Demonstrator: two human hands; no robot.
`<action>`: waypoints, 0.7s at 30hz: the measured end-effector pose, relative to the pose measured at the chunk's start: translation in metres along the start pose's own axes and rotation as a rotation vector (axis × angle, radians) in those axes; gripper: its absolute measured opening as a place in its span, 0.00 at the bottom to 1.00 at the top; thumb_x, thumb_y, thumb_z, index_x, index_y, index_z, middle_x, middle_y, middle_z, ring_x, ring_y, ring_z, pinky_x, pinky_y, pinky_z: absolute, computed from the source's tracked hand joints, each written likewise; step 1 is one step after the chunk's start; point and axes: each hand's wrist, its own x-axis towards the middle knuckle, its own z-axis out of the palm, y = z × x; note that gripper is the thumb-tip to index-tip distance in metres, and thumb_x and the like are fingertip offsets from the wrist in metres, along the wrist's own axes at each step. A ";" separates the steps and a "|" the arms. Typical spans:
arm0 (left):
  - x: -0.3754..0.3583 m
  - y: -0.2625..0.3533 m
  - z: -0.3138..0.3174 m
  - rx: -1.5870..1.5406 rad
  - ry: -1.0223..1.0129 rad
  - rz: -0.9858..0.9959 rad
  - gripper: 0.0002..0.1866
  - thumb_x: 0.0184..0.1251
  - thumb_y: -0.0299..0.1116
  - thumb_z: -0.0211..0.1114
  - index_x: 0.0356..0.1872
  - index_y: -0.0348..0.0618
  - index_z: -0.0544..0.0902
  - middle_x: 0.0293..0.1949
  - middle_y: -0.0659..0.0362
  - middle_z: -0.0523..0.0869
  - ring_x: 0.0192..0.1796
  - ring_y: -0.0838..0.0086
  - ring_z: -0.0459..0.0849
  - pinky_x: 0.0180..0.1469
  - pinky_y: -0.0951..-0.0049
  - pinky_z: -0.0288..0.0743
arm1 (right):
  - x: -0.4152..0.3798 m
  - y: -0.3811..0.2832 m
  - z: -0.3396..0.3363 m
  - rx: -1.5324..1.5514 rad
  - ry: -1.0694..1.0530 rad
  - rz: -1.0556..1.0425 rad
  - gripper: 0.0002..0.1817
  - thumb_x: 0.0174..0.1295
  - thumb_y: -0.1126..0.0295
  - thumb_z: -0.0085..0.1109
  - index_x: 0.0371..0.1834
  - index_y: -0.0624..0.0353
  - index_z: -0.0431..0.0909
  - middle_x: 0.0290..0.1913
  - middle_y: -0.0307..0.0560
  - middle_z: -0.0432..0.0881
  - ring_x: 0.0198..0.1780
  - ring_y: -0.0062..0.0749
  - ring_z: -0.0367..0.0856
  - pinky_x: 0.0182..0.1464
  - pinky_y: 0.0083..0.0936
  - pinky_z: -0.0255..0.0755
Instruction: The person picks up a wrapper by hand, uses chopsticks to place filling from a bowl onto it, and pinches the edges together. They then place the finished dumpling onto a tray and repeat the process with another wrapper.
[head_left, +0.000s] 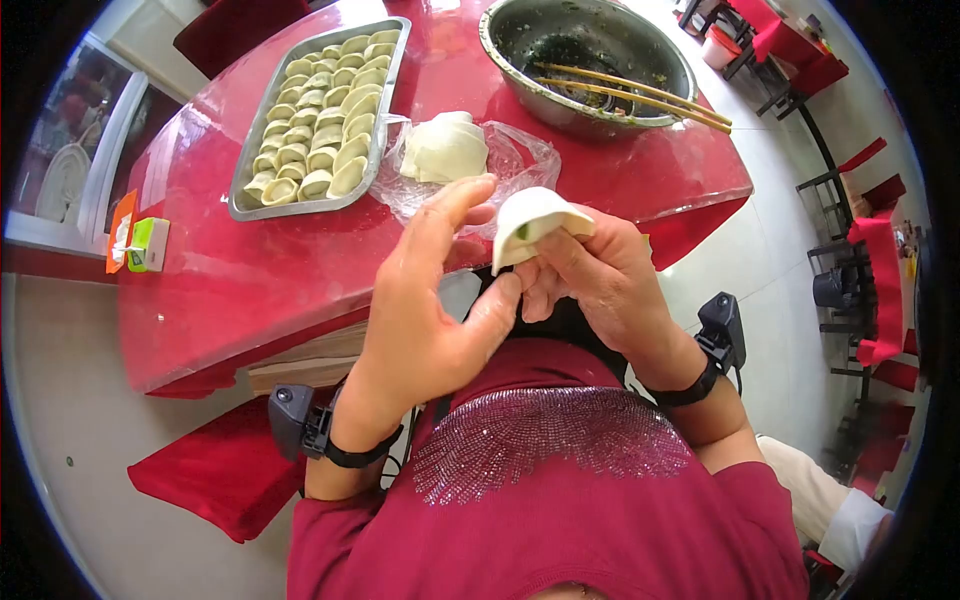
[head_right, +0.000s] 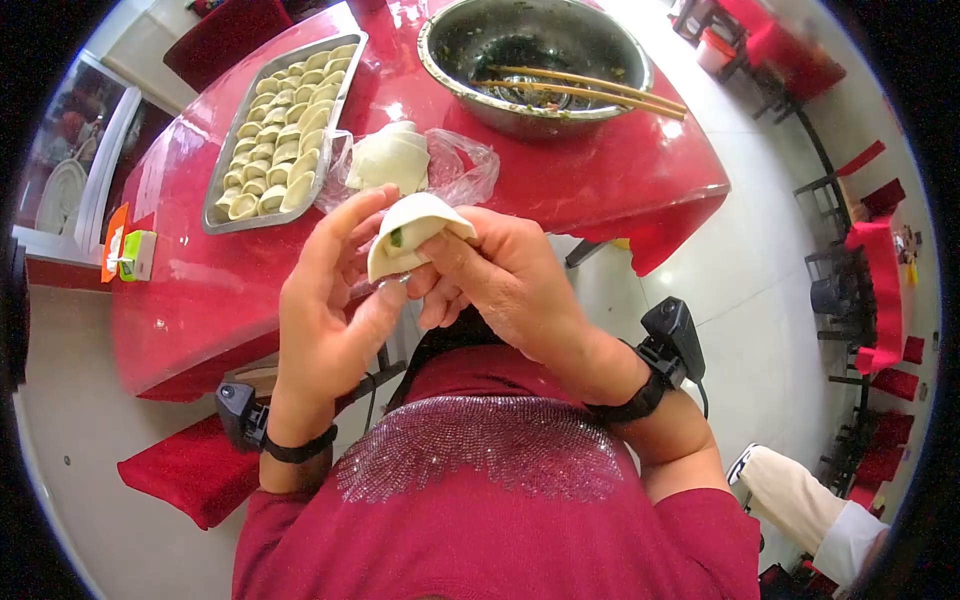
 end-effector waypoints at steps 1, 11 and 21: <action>-0.002 0.004 0.006 -0.162 0.110 -0.024 0.24 0.49 0.25 0.60 0.52 0.34 0.70 0.45 0.47 0.77 0.48 0.64 0.77 0.50 0.70 0.70 | 0.002 0.001 -0.001 0.000 -0.008 0.055 0.14 0.65 0.64 0.46 0.42 0.64 0.72 0.27 0.39 0.78 0.24 0.16 0.76 0.27 0.11 0.71; -0.001 -0.005 0.010 0.134 0.052 0.036 0.21 0.52 0.25 0.62 0.51 0.38 0.73 0.42 0.48 0.79 0.44 0.64 0.80 0.46 0.71 0.71 | 0.003 0.005 0.002 -0.255 0.029 0.036 0.06 0.58 0.77 0.51 0.38 0.64 0.73 0.27 0.39 0.77 0.25 0.17 0.75 0.27 0.13 0.71; 0.002 -0.020 -0.019 0.206 0.118 0.027 0.19 0.49 0.27 0.65 0.46 0.38 0.76 0.39 0.49 0.80 0.40 0.61 0.80 0.41 0.71 0.74 | 0.018 0.015 0.010 -0.315 -0.009 0.080 0.10 0.56 0.77 0.54 0.41 0.65 0.72 0.28 0.41 0.78 0.25 0.20 0.77 0.28 0.15 0.72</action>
